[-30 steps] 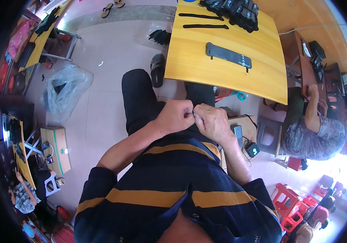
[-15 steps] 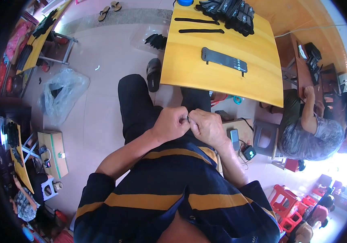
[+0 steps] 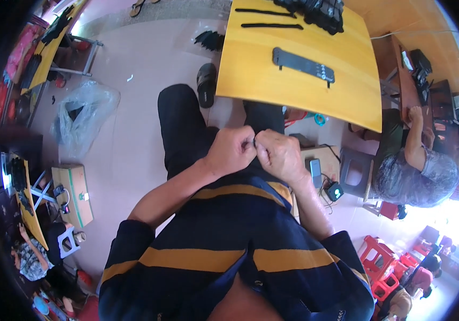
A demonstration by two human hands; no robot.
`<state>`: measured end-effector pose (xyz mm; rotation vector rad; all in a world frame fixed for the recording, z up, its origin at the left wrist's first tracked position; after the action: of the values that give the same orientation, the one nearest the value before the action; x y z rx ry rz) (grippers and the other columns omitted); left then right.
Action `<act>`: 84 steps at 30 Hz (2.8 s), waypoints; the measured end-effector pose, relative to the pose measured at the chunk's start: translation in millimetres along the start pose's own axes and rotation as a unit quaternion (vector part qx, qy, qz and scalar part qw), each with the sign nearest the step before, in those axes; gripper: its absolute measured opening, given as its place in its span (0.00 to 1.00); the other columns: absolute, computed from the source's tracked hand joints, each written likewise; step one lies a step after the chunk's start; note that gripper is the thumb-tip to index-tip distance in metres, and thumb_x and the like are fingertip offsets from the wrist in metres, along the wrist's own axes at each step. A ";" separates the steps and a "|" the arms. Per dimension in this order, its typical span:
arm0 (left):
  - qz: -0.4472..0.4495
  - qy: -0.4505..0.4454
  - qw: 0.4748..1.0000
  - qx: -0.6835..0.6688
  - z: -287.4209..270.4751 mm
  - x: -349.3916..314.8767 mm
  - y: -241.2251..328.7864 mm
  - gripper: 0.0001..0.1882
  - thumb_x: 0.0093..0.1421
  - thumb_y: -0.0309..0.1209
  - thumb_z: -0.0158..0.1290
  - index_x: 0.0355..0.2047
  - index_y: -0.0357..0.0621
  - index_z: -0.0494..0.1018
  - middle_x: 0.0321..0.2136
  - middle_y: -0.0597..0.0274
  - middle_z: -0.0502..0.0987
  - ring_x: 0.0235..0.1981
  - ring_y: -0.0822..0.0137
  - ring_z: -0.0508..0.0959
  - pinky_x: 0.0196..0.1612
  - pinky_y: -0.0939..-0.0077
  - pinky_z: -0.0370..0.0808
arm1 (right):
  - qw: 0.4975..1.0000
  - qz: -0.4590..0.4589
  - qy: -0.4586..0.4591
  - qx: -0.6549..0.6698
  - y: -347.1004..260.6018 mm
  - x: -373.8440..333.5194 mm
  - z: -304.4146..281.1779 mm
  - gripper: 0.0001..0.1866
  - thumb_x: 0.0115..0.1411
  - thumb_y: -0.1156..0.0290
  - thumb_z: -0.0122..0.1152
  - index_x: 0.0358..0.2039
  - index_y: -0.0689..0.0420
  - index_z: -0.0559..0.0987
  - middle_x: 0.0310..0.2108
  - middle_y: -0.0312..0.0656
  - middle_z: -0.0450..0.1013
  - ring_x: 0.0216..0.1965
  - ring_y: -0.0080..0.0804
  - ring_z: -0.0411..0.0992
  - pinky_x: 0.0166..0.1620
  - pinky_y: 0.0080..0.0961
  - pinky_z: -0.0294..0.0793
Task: The recorder is measuring and inspecting black textile straps against a marked template on a wooden table.
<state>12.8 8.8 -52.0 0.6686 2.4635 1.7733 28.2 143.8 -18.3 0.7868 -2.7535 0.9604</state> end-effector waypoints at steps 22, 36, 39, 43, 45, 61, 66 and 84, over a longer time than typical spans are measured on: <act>-0.060 -0.047 0.994 -0.074 5.0 4.5 -14.1 0.03 0.61 0.19 0.55 0.29 0.34 0.75 0.22 0.62 0.80 0.24 0.80 0.78 0.27 0.82 0.74 | 0.986 0.088 0.005 0.139 18.5 -7.8 -0.8 0.03 0.65 0.78 0.56 0.34 0.63 0.74 0.27 0.50 0.69 0.29 0.50 0.73 0.34 0.37 0.72; -0.079 -0.049 0.995 -0.042 -3.5 8.0 -8.5 0.03 0.53 0.23 0.57 0.26 0.35 0.76 0.19 0.52 0.78 0.20 0.64 0.80 0.26 0.70 0.74 | 0.989 0.060 -0.038 0.128 13.7 -1.5 0.9 0.03 0.64 0.77 0.58 0.35 0.63 0.75 0.30 0.51 0.70 0.33 0.54 0.72 0.36 0.41 0.72; -0.066 -0.044 0.997 -0.017 -7.2 8.5 -7.3 0.03 0.53 0.23 0.58 0.26 0.35 0.76 0.19 0.51 0.78 0.20 0.63 0.80 0.27 0.70 0.75 | 0.990 0.064 -0.034 0.121 11.9 -0.7 1.7 0.03 0.64 0.77 0.58 0.36 0.63 0.75 0.30 0.51 0.70 0.34 0.55 0.72 0.37 0.41 0.72; -0.084 -0.064 0.993 -0.048 -7.1 8.4 -10.9 0.05 0.53 0.24 0.60 0.25 0.34 0.76 0.19 0.53 0.78 0.20 0.65 0.79 0.27 0.71 0.75 | 0.992 0.052 -0.043 0.103 11.6 -1.2 2.1 0.02 0.64 0.78 0.58 0.36 0.62 0.75 0.31 0.50 0.70 0.34 0.54 0.72 0.37 0.42 0.72; -0.099 -0.075 0.990 -0.067 -7.2 7.4 -13.2 0.06 0.53 0.25 0.60 0.25 0.34 0.76 0.19 0.53 0.78 0.19 0.66 0.79 0.27 0.71 0.75 | 0.993 0.040 -0.050 0.103 11.7 -1.4 3.8 0.02 0.64 0.78 0.57 0.36 0.62 0.75 0.31 0.50 0.70 0.35 0.54 0.72 0.37 0.42 0.72; -0.101 -0.098 0.988 -0.065 -3.3 9.0 -14.6 0.05 0.52 0.24 0.60 0.24 0.34 0.76 0.17 0.54 0.78 0.19 0.69 0.77 0.27 0.72 0.73 | 0.988 0.041 -0.090 0.115 14.5 -4.7 6.8 0.04 0.66 0.74 0.54 0.37 0.60 0.71 0.34 0.51 0.70 0.39 0.59 0.72 0.38 0.49 0.72; -0.105 -0.097 0.986 -0.084 -0.5 8.2 -22.9 0.05 0.51 0.24 0.60 0.23 0.34 0.76 0.17 0.54 0.78 0.18 0.69 0.76 0.26 0.72 0.73 | 0.985 0.049 -0.098 0.133 15.5 -4.9 7.3 0.04 0.67 0.73 0.53 0.37 0.60 0.71 0.33 0.51 0.70 0.39 0.59 0.72 0.38 0.49 0.72; -0.212 -0.164 0.936 -0.228 3.6 3.6 -34.3 0.04 0.58 0.22 0.58 0.26 0.35 0.76 0.24 0.60 0.82 0.27 0.75 0.81 0.31 0.81 0.75 | 0.985 0.049 -0.096 0.132 15.6 -3.3 10.4 0.04 0.67 0.73 0.53 0.37 0.59 0.72 0.33 0.50 0.70 0.39 0.57 0.73 0.39 0.49 0.72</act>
<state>-0.5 4.6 -83.7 0.3248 1.7253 1.7799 23.6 149.2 -35.9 0.8273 -2.8885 1.3580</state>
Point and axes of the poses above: each hand's wrist, its own x-axis towards the middle knuckle, its own z-axis out of the palm, y = z × x, the point moved 6 cm from there along x, towards the middle knuckle
